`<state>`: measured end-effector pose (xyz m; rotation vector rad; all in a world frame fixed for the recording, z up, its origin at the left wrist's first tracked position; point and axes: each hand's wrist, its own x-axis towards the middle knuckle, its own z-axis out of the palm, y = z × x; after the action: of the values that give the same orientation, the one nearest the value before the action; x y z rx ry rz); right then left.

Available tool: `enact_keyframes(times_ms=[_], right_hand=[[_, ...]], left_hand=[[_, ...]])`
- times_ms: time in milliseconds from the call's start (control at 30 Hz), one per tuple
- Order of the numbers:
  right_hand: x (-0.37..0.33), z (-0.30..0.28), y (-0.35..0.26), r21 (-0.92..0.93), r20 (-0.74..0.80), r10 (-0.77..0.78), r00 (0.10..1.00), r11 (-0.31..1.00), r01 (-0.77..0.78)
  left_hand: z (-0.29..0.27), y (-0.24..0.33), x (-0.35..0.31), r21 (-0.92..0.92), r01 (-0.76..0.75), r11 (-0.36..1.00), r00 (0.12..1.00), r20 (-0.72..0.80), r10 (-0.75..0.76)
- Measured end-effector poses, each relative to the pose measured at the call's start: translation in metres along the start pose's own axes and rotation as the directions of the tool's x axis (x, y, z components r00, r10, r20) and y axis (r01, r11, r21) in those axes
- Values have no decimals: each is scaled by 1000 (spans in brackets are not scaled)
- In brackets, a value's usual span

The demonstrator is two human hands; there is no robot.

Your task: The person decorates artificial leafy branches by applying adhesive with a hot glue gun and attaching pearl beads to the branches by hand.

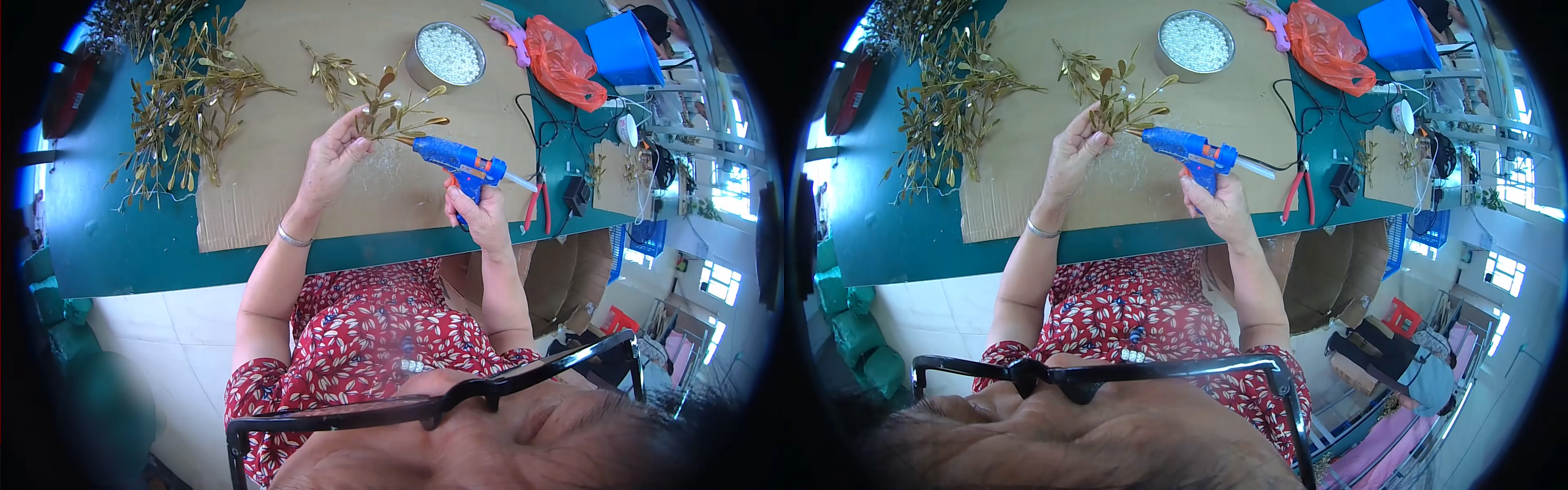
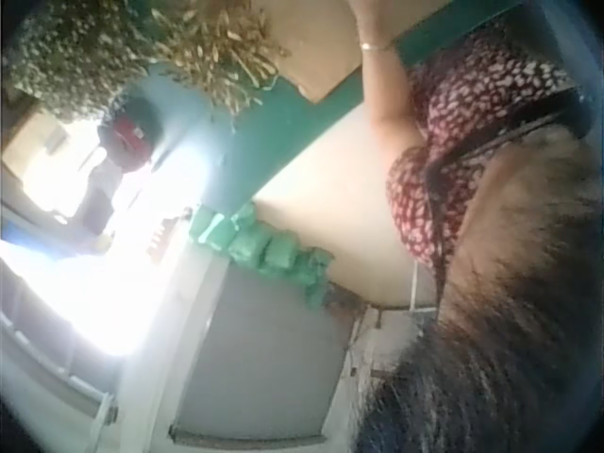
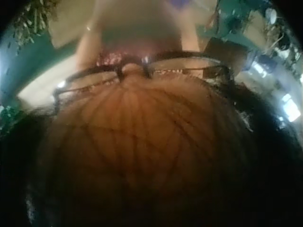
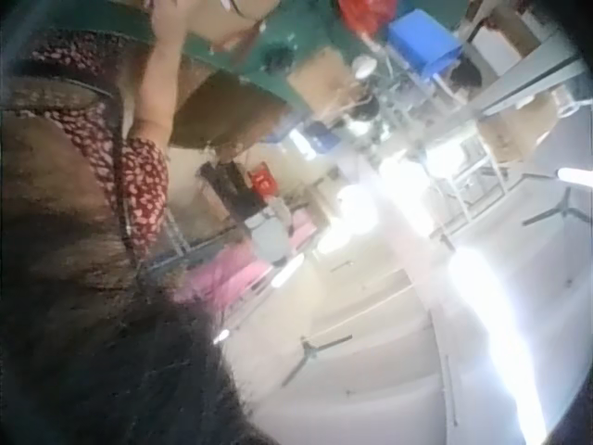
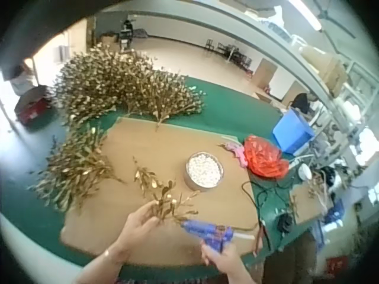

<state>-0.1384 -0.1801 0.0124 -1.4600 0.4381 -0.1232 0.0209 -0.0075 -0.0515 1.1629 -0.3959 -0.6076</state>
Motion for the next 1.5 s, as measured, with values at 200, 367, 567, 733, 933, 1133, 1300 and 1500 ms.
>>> enact_keyframes(times_ms=[200,367,567,733,933,1133,1300,1500], right_hand=[[-4,-1,1,29,-4,3,1000,1000,-2],[-3,1,4,60,-1,4,1000,998,-4],[0,1,4,83,-5,21,1000,996,-21],[-2,1,4,83,2,23,1000,996,-23],[-1,4,2,101,7,13,1000,995,-13],[1,1,6,112,5,12,1000,994,-12],[-1,3,4,121,-6,16,1000,993,-15],[-2,4,5,126,-9,17,1000,992,-16]], left_hand=[[-2,-3,1,31,7,999,1000,10,-7],[2,3,-1,20,31,999,999,14,-31],[3,0,0,5,38,999,999,11,-38],[0,-4,1,23,30,999,999,17,-30],[1,-5,1,1,39,999,999,0,-39],[2,-4,1,5,40,999,999,1,-40],[-1,-7,2,43,40,998,999,2,-40],[2,-2,1,11,31,999,999,12,-31]])
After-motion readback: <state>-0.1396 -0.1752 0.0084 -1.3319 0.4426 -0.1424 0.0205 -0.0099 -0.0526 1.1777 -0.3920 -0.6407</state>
